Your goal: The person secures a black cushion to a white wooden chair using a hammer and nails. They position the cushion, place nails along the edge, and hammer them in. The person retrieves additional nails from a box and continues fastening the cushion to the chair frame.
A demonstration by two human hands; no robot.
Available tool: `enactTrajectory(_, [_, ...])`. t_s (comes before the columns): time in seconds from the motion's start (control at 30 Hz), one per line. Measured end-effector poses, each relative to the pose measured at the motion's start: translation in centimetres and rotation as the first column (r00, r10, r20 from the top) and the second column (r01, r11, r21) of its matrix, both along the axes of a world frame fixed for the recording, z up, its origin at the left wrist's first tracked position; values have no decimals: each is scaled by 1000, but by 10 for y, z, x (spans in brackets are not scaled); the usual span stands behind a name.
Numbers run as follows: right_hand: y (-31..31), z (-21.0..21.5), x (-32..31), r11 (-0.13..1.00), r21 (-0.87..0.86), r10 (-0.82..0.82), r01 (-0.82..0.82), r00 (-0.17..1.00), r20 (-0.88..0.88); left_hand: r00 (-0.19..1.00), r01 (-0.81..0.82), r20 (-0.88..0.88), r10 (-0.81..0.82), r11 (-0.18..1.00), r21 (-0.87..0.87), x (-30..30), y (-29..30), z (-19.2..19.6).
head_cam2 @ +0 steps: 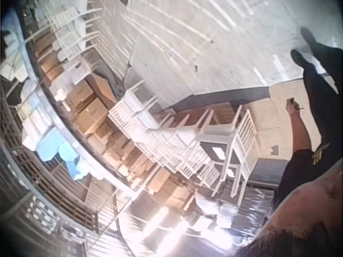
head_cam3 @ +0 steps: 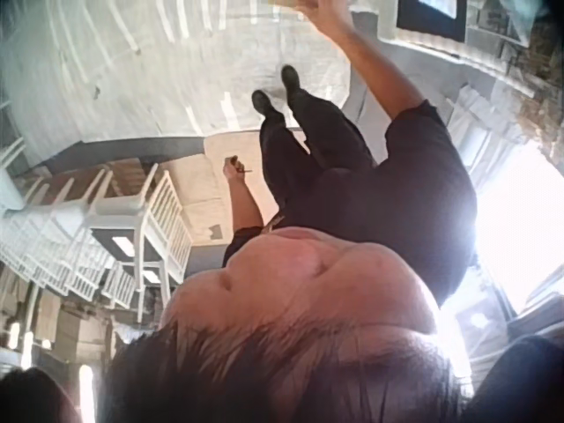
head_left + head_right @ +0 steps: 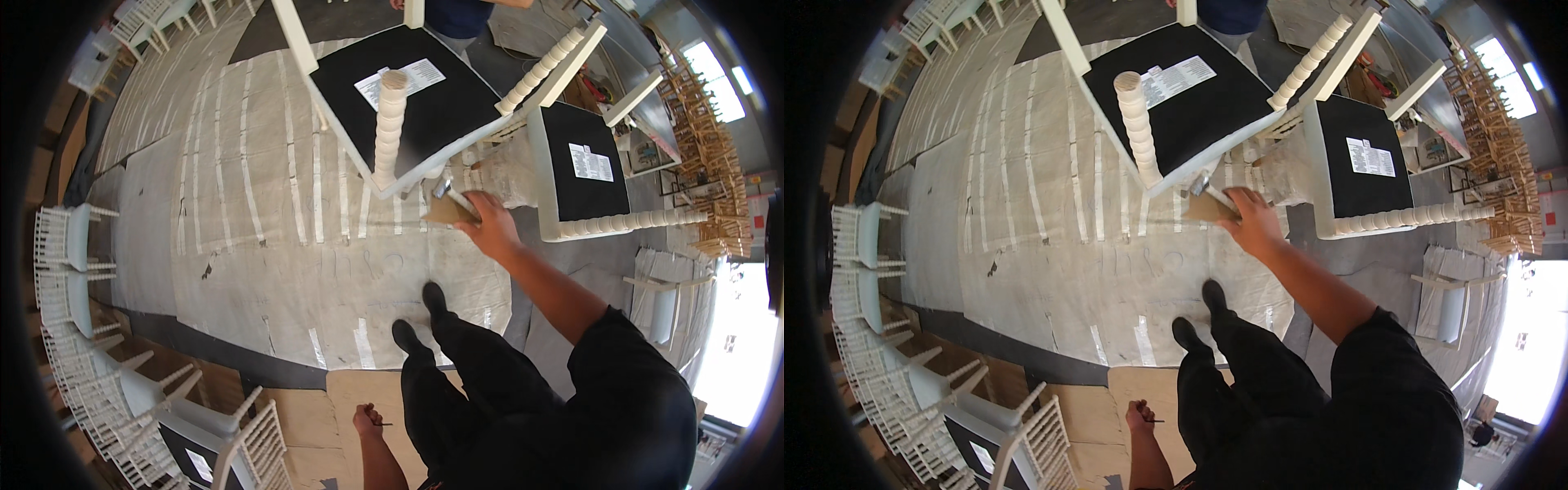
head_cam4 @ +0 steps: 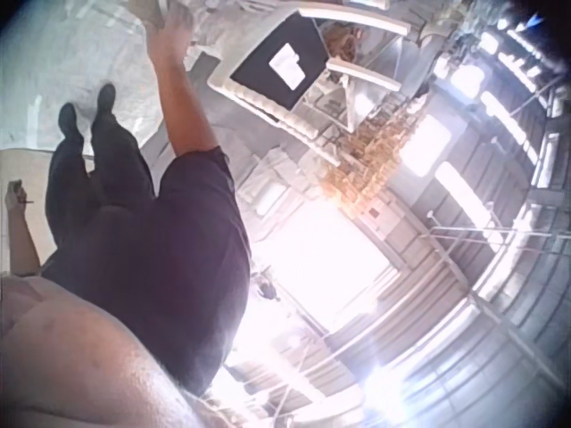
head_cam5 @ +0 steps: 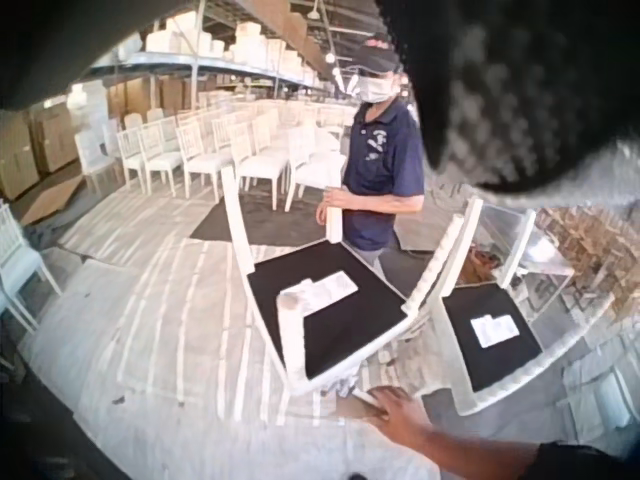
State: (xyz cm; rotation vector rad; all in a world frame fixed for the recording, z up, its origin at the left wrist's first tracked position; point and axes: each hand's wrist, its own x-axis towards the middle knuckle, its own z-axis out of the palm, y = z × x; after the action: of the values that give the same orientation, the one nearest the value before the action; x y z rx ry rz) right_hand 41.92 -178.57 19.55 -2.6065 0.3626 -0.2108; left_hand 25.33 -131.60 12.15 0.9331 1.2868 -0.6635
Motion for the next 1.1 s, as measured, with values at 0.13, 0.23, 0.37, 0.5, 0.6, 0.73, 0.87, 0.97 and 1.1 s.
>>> enactTrajectory(0.13, [-13, -22, -24, 992, 73, -97, 103, 992, -80, 995, 80, -70, -76, 995, 62, 9, -34, -7])
enactTrajectory(0.23, [-39, -31, -23, 986, 75, -144, 149, 987, -67, 972, 234, 13, -236, 970, 69, 34, -82, -2])
enactTrajectory(0.37, [-92, -29, 19, 995, -8, -102, 102, 995, 23, 895, 409, 192, -403, 913, 7, 85, -147, -17])
enactTrajectory(0.5, [-144, -23, 100, 997, -79, 26, -20, 997, 68, 611, 592, 524, -594, 781, 196, 174, -228, -20])
enactTrajectory(0.6, [-198, -29, 128, 975, -138, 166, -177, 982, -85, 455, 637, 664, -593, 738, 224, 251, -310, 7])
enactTrajectory(0.73, [-195, -36, 148, 936, -40, 335, -349, 921, -197, 233, 534, 801, -552, 761, 369, 342, -344, 2])
enactTrajectory(0.87, [-166, -45, 129, 969, -141, 166, -205, 955, -247, 262, 495, 792, -551, 782, 380, 406, -331, -7])
enactTrajectory(0.97, [-157, -59, 110, 960, -252, 72, -122, 977, -201, 178, 575, 734, -655, 675, 463, 420, -325, -17])
enactTrajectory(1.1, [-143, -62, 102, 969, -240, 3, -55, 977, -211, -16, 544, 719, -694, 598, 589, 431, -309, -28])
